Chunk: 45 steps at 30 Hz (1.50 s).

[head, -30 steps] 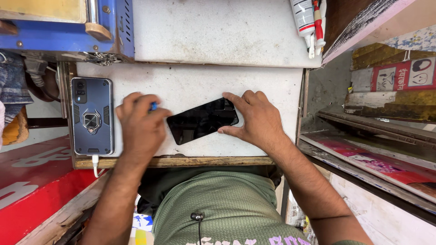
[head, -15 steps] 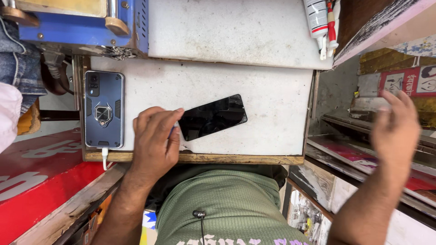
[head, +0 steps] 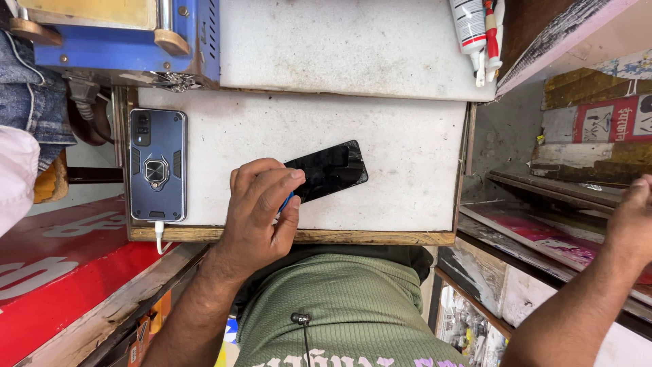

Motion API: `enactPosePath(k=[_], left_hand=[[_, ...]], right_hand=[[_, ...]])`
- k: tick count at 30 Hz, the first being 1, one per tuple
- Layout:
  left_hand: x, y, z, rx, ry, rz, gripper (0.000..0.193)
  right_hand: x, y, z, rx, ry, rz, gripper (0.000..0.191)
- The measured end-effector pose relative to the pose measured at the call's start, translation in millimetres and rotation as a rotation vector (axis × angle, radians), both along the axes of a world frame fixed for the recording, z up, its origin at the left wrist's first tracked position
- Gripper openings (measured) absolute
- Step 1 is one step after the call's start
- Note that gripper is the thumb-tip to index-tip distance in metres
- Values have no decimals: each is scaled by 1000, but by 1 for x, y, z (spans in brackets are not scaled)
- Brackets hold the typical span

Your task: The person works on a cracked smartphone at a repair bench, using a roll of blue tape to apply tape strips along the phone's screen edge. They reposition and turn the phone repeatedly, press the tape down around the edges, and continue taping different sides of the device.

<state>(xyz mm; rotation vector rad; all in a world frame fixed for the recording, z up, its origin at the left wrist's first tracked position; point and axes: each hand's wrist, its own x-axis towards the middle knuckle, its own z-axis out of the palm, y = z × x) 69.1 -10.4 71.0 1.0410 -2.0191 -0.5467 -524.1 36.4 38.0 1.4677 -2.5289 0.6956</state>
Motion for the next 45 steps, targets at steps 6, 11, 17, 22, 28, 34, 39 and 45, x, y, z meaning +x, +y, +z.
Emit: enactPosePath(k=[6, 11, 17, 22, 28, 34, 39, 45], left_hand=[[-8, 1, 6, 49, 138, -84, 65], [-20, 1, 10, 42, 193, -169, 76], [-36, 4, 15, -67, 158, -288, 87], [-24, 14, 19, 249, 324, -194, 74], [-22, 17, 6, 431, 703, -256, 71], [-27, 0, 8, 112, 141, -149, 76], [-34, -7, 10, 133, -24, -142, 72], [-40, -4, 4, 382, -47, -149, 67]], right_hand=[[55, -15, 18, -109, 47, 228, 17], [181, -34, 42, -140, -405, 484, 14], [331, -30, 36, 227, -1415, 1161, 64], [346, -41, 26, 467, -1588, 986, 30], [325, -38, 15, 283, -1398, 901, 18], [319, -41, 11, -92, -1531, 1007, 22], [320, -40, 3, -62, -1797, 1060, 22], [320, -30, -6, -78, -1851, 1030, 22]])
